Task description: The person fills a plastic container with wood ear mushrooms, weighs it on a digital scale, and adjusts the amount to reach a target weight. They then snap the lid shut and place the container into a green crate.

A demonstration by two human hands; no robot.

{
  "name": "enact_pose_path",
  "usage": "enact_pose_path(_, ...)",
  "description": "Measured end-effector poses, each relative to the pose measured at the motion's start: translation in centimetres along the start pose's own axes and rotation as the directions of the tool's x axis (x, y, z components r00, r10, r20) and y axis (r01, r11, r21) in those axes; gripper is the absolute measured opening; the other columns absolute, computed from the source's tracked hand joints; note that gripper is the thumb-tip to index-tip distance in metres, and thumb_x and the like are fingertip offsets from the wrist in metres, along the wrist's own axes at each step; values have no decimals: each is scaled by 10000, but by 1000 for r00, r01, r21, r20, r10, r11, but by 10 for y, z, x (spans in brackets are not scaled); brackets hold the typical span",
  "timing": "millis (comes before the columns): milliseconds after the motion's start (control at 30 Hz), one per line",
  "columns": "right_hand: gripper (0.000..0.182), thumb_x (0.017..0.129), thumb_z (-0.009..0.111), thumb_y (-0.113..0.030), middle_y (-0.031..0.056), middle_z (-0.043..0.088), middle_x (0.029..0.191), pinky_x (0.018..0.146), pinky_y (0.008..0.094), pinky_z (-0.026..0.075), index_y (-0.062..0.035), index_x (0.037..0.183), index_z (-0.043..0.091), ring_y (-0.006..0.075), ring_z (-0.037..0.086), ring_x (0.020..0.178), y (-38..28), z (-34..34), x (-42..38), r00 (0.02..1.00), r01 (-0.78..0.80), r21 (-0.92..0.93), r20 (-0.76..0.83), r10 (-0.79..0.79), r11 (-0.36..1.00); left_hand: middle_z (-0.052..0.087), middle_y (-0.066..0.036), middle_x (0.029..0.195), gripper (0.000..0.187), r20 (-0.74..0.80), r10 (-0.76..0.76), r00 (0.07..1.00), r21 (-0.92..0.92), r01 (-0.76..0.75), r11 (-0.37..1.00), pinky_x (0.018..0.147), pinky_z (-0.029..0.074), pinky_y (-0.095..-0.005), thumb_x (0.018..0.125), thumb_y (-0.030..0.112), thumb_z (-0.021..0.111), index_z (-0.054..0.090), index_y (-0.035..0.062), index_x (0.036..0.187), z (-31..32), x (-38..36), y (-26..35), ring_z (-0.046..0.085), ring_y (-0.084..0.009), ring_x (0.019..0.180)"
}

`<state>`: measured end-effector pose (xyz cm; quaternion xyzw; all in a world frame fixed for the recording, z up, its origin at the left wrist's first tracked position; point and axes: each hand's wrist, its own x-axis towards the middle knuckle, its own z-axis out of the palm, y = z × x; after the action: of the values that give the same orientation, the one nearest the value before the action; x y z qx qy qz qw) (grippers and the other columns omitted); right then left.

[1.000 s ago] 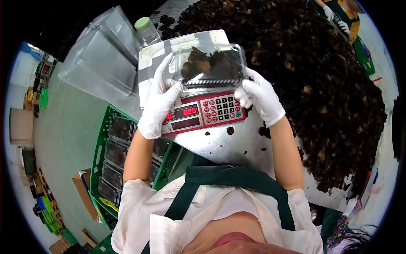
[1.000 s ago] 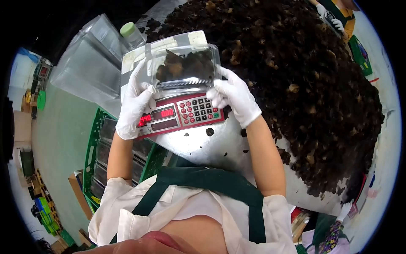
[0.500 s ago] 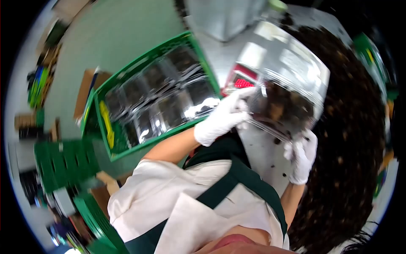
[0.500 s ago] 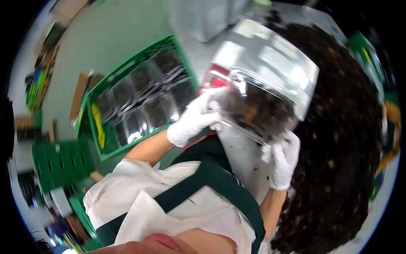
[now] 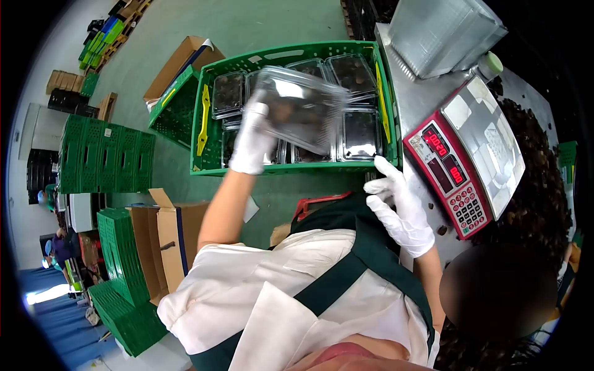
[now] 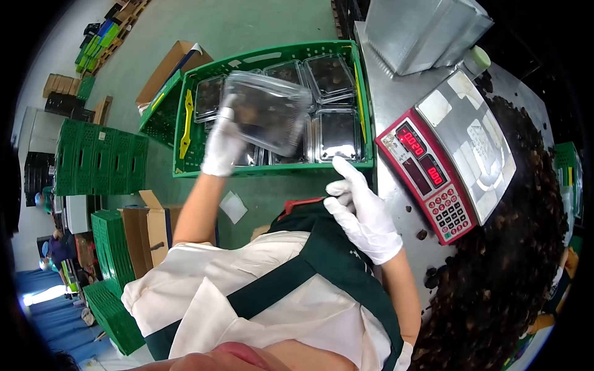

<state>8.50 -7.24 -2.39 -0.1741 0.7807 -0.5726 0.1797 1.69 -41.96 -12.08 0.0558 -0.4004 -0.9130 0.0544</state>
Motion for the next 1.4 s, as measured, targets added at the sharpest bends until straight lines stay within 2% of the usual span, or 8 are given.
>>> enact_pose_path(200,566,988,624,-33,51,679,1033,871,255,506,-44,1521,435,100,598,868,34,-35,-49,921,-132,50,-364,141,990,643,-111,1345,513,-97,-38,995,348,70,935,1114,457,-411,1031,382,607,576,23,1397,-140,18,128,604,-235,1233)
enact_pose_path(300,534,1011,579,-48,56,678,1041,848,261,501,-42,1524,432,117,598,859,45,-48,-90,839,-195,153,-486,245,969,622,-169,1328,810,-302,230,925,903,200,380,1041,493,-388,863,376,820,467,-19,1476,-189,29,114,608,-244,1201)
enact_pose_path(400,530,1031,582,-168,46,681,1021,835,251,476,-40,1524,437,102,596,854,61,-45,-135,723,-247,171,-623,299,954,541,-273,1354,980,-278,353,894,815,413,-405,1042,490,-455,678,303,909,442,40,1498,-140,31,86,561,-437,1244)
enact_pose_path(567,456,1025,593,-147,32,690,999,754,247,486,-51,1463,508,82,592,791,92,-23,-214,478,-258,291,-790,384,921,523,-247,1392,728,377,229,897,925,-350,-149,1137,407,-440,812,122,764,470,22,1470,-3,116,10,497,-392,1329)
enact_pose_path(800,285,977,646,-130,127,745,1048,836,352,560,-80,1256,677,240,723,921,126,30,-255,239,-492,-76,-970,51,868,574,-142,1422,551,976,195,97,177,-875,-450,1092,424,-463,915,178,692,535,82,1434,359,172,5,539,-354,1296)
enact_pose_path(900,230,950,662,-81,143,743,1081,865,332,562,-53,1173,714,251,728,970,130,47,-256,117,-381,13,-991,62,924,683,-186,1230,429,853,-280,441,412,-898,-157,1027,459,-425,988,317,579,659,38,1304,382,267,-3,617,-360,1166)
enact_pose_path(1033,192,932,672,-74,144,745,1047,868,331,571,-48,1113,731,261,733,956,141,59,-248,-63,-363,127,-992,112,923,504,-77,747,257,891,-275,362,361,-931,-57,694,424,-363,965,187,651,566,-13,829,393,280,-8,439,-179,725)
enact_pose_path(1400,206,1004,553,-265,73,732,1108,849,412,567,-164,1120,690,292,706,990,139,51,-256,101,-428,21,-992,71,903,631,-9,966,193,865,-89,493,492,-801,341,861,480,-261,1034,173,633,669,-13,1070,433,268,3,561,-110,896)
